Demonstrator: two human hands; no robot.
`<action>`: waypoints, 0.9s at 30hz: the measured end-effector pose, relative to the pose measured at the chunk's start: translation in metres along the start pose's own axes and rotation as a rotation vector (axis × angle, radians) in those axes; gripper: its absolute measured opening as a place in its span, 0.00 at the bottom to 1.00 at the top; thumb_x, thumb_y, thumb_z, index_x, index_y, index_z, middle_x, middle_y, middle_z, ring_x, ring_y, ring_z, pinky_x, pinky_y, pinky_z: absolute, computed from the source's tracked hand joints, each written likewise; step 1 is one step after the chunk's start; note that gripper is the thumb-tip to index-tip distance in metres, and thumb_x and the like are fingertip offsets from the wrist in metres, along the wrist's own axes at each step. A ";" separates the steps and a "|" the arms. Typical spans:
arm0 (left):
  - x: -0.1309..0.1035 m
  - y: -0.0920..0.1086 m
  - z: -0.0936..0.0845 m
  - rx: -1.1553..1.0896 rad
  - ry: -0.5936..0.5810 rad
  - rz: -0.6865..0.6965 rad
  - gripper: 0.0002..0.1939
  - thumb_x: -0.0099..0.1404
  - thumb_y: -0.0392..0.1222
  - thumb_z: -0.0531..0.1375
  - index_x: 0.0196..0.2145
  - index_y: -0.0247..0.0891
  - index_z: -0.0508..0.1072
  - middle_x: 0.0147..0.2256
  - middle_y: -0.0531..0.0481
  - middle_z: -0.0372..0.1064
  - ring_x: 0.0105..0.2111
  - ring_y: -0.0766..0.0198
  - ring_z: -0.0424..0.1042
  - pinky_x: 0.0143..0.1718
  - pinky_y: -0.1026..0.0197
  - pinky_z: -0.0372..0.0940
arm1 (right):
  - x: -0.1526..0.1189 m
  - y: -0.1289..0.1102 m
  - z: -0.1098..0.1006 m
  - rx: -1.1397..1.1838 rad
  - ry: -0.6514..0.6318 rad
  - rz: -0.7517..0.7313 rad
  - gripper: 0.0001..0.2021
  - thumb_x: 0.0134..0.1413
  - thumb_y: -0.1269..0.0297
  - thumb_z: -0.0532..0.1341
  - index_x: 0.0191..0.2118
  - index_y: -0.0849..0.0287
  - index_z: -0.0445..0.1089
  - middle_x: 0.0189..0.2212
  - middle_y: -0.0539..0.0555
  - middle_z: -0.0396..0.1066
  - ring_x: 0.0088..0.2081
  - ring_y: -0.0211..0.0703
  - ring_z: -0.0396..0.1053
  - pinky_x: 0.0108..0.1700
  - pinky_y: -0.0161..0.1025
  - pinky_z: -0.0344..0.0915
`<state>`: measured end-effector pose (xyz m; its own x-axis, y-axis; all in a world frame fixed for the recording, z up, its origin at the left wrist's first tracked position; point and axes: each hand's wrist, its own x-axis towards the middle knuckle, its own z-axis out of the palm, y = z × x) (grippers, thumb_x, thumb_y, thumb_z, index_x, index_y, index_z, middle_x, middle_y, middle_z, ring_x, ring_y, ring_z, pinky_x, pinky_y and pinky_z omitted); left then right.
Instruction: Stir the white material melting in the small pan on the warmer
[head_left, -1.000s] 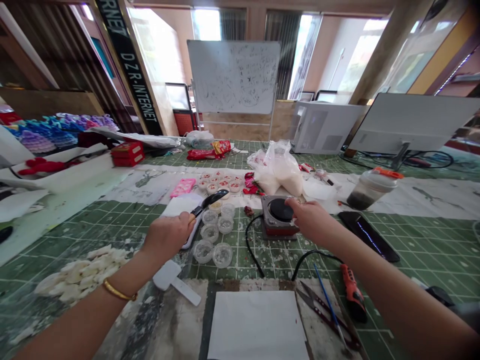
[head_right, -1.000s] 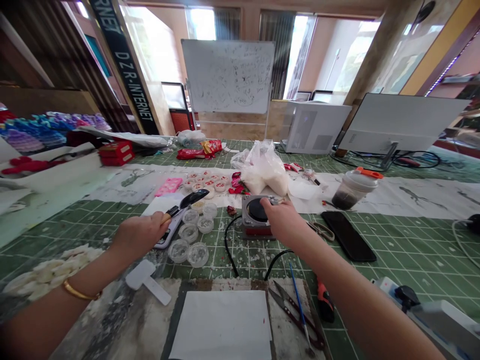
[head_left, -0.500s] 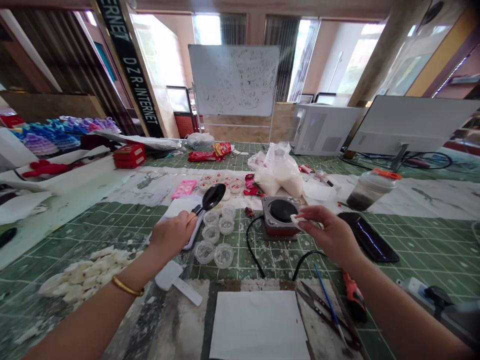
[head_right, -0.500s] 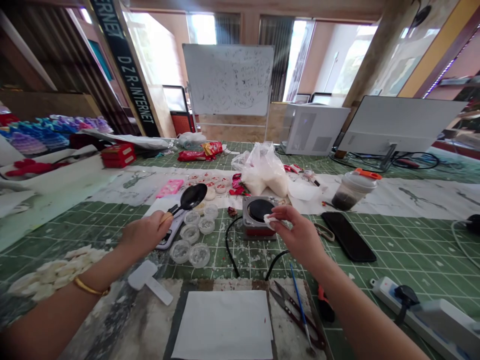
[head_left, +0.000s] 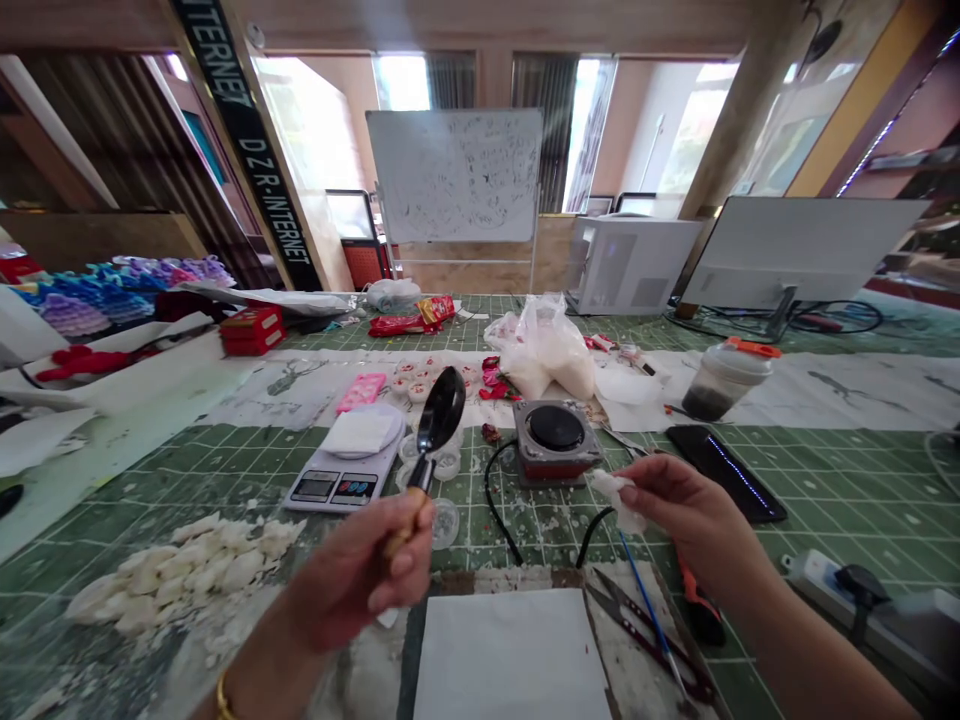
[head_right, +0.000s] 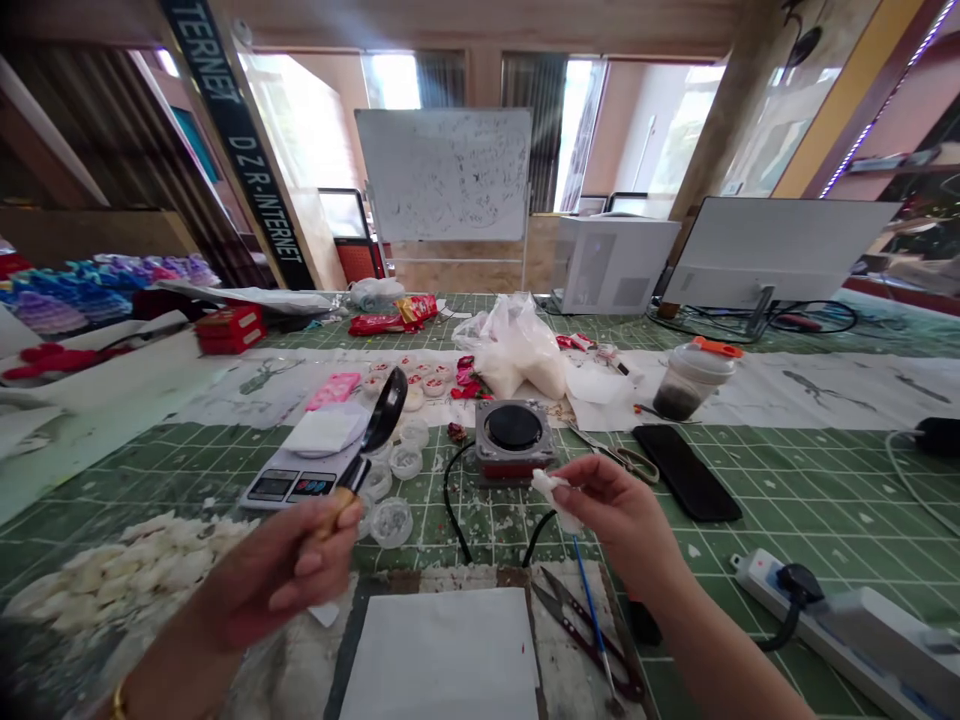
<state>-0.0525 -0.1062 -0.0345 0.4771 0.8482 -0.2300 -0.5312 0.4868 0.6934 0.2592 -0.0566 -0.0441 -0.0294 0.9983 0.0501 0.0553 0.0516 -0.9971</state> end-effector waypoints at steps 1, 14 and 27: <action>0.000 -0.010 0.009 -0.050 -0.033 -0.034 0.07 0.64 0.40 0.52 0.29 0.36 0.63 0.17 0.60 0.54 0.11 0.79 0.49 0.13 0.72 0.45 | 0.002 -0.004 0.004 0.061 0.001 -0.016 0.14 0.37 0.59 0.69 0.31 0.58 0.69 0.28 0.51 0.72 0.29 0.35 0.66 0.30 0.32 0.63; 0.007 -0.071 0.033 -0.217 -0.163 -0.266 0.15 0.61 0.49 0.56 0.24 0.38 0.58 0.12 0.64 0.45 0.09 0.80 0.38 0.10 0.74 0.40 | 0.004 -0.022 0.072 -0.078 -0.003 -0.622 0.09 0.48 0.70 0.62 0.38 0.53 0.72 0.34 0.51 0.68 0.34 0.34 0.67 0.35 0.33 0.67; -0.004 -0.079 0.045 0.101 0.134 -0.256 0.20 0.55 0.53 0.60 0.22 0.39 0.54 0.12 0.64 0.44 0.11 0.79 0.35 0.11 0.72 0.33 | 0.000 -0.029 0.072 -0.461 -0.084 -0.716 0.08 0.55 0.68 0.57 0.39 0.54 0.72 0.35 0.52 0.67 0.37 0.35 0.65 0.39 0.36 0.63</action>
<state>0.0189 -0.1571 -0.0579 0.4864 0.7240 -0.4891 -0.3305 0.6707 0.6640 0.1856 -0.0604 -0.0193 -0.2846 0.7168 0.6366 0.3949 0.6927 -0.6035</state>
